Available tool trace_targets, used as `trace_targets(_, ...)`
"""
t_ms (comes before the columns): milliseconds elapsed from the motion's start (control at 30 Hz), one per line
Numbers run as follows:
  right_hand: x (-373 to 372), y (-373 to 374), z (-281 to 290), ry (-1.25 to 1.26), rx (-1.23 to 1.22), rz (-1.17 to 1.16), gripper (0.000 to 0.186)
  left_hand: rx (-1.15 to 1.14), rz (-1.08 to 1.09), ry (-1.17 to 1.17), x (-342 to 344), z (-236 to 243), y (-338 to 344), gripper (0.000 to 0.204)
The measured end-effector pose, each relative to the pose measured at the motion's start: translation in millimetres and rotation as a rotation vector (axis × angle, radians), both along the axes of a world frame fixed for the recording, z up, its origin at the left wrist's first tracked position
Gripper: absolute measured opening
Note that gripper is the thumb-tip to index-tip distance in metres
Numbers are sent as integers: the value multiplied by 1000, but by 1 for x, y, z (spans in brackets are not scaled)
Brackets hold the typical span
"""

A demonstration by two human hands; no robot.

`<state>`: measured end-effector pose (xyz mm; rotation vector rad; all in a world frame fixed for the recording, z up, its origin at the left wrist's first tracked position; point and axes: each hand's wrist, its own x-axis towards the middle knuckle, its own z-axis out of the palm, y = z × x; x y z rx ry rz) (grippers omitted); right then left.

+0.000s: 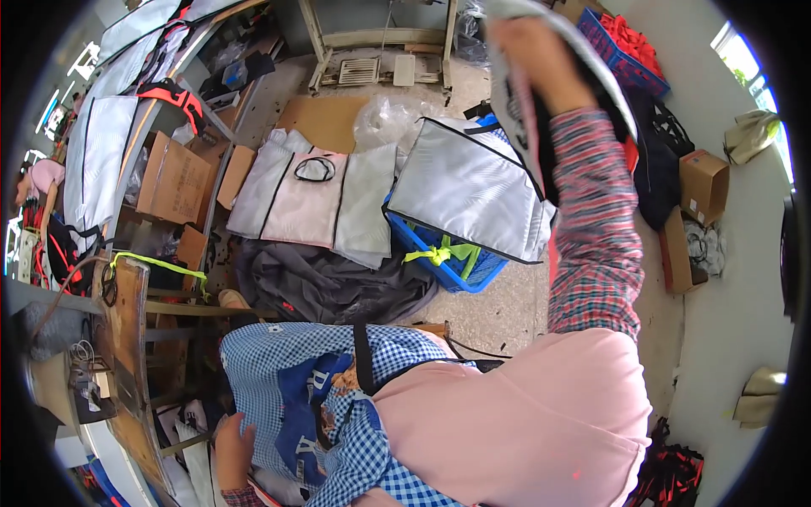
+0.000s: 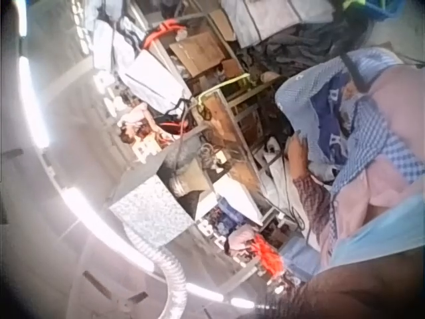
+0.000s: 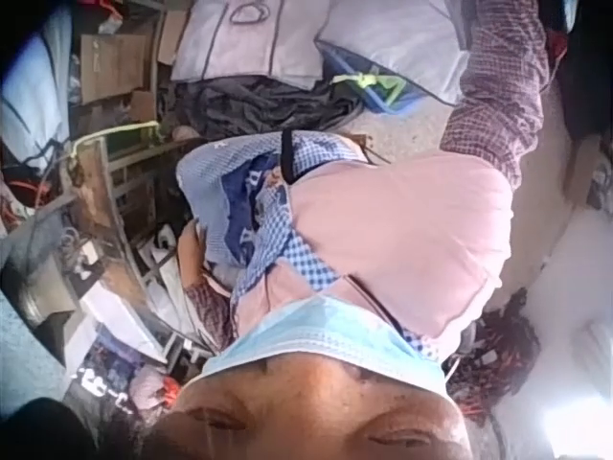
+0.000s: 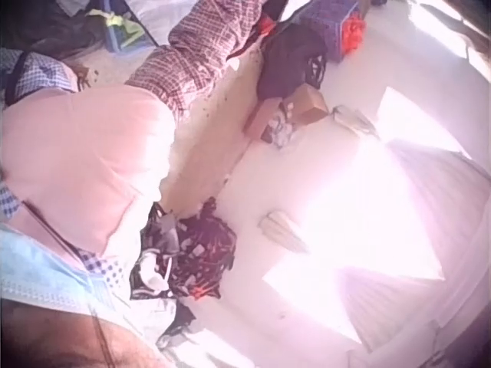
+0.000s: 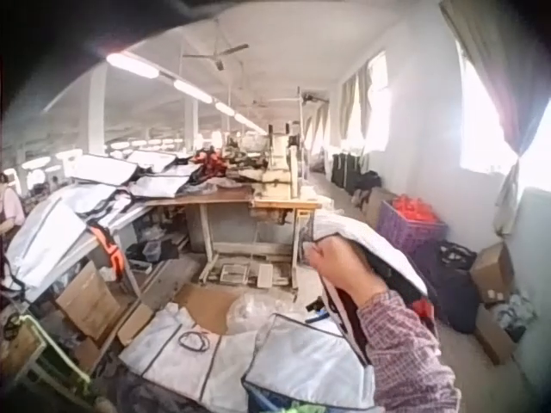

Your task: Sewing and assembling fabric panels for insulated delivery bags using an industrial sewing machine.

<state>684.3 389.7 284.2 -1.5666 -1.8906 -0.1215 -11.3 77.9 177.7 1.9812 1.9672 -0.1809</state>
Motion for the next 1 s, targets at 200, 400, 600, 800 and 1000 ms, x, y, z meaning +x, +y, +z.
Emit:
trace_targets(200, -184, -58, -273, -358, -520, 23, 28, 69, -32, -80, -2, -17, -11, 32)
trace_targets(400, -196, -159, -455, 375, -849, -147, 48, 7, 59, -44, -5, -18, -39, 31)
trace_targets(600, -190, -162, -466, 625, -929, -331, 49, -74, 178, 2, 4, -15, -39, 33)
trace_targets(800, -189, -166, -456, 802, -934, -379, 49, -78, 122, -31, 7, -21, -29, 33)
trace_targets(1000, -205, -178, -427, 973, -949, -272, 49, -80, 137, -40, 1, -28, -29, 32)
